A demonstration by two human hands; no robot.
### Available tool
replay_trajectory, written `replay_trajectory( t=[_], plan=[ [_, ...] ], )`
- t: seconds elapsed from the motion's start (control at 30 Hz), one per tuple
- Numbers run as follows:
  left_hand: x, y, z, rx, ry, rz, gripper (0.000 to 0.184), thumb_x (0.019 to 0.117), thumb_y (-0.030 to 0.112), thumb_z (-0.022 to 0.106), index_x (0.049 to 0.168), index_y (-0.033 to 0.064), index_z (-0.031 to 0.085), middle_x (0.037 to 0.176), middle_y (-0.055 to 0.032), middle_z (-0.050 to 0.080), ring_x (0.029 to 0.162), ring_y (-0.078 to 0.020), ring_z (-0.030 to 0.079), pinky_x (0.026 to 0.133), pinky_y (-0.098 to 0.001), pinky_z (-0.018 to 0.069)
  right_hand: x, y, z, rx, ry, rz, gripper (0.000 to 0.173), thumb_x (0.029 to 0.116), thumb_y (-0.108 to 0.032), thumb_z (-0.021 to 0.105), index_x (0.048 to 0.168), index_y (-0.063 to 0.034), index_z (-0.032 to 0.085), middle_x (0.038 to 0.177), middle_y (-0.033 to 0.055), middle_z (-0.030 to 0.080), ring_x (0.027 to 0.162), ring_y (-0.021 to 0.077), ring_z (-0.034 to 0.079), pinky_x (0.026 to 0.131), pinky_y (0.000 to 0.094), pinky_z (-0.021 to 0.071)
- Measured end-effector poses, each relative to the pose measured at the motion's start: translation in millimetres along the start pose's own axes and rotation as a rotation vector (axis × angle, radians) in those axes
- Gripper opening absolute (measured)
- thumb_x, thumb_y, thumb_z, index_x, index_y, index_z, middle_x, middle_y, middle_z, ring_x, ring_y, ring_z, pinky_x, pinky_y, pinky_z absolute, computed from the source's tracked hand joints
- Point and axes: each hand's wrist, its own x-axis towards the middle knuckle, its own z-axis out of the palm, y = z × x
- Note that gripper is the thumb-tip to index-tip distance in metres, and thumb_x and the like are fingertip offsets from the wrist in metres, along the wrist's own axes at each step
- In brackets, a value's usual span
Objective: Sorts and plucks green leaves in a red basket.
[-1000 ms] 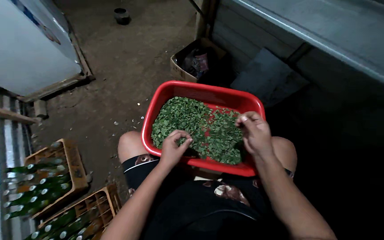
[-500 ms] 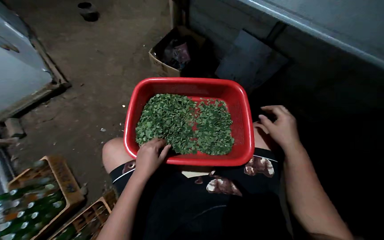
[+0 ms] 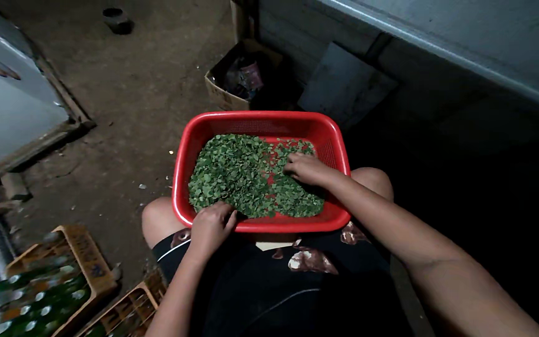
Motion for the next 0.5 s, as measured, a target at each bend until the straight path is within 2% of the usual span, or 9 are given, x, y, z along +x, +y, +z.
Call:
replay_trajectory(
  t=[0.17, 0.33, 0.5],
  plan=[
    [2.9, -0.2, 1.6, 0.001, 0.020, 0.021, 0.028, 0.1001, 0.022, 0.056, 0.101, 0.0042, 0.077, 0.099, -0.0134, 0.076, 0.094, -0.0329, 0.074, 0.084, -0.0570, 0.0569, 1.8, 5.2, -1.2, 0.021, 0.031, 0.001, 0.018, 0.0981, -0.012, 0.066, 0.113, -0.0057, 0.075, 0.124, 0.0208, 0.063, 0.124, 0.0400, 0.056, 0.104, 0.0577, 0.0453],
    [2.2, -3.5, 2.1, -0.022, 0.030, 0.013, 0.028, 0.1007, 0.023, 0.056, 0.102, 0.0053, 0.077, 0.101, -0.0127, 0.076, 0.097, -0.0319, 0.074, 0.086, -0.0564, 0.0568, -9.8, 9.2, -7.0, 0.158, 0.161, -0.006, 0.014, 0.0961, -0.009, 0.067, 0.104, -0.0029, 0.075, 0.116, 0.0203, 0.065, 0.115, 0.0399, 0.061, 0.100, 0.0595, 0.0476],
    [3.8, -0.7, 0.2, -0.016, 0.009, 0.003, 0.028, 0.1016, 0.024, 0.056, 0.105, 0.0065, 0.077, 0.104, -0.0125, 0.076, 0.098, -0.0318, 0.074, 0.086, -0.0569, 0.0564, -13.9, 4.6, -9.8, 0.151, 0.113, 0.040, 0.014, 0.0970, -0.011, 0.066, 0.106, -0.0036, 0.075, 0.117, 0.0193, 0.065, 0.117, 0.0384, 0.060, 0.101, 0.0571, 0.0478]
  ],
)
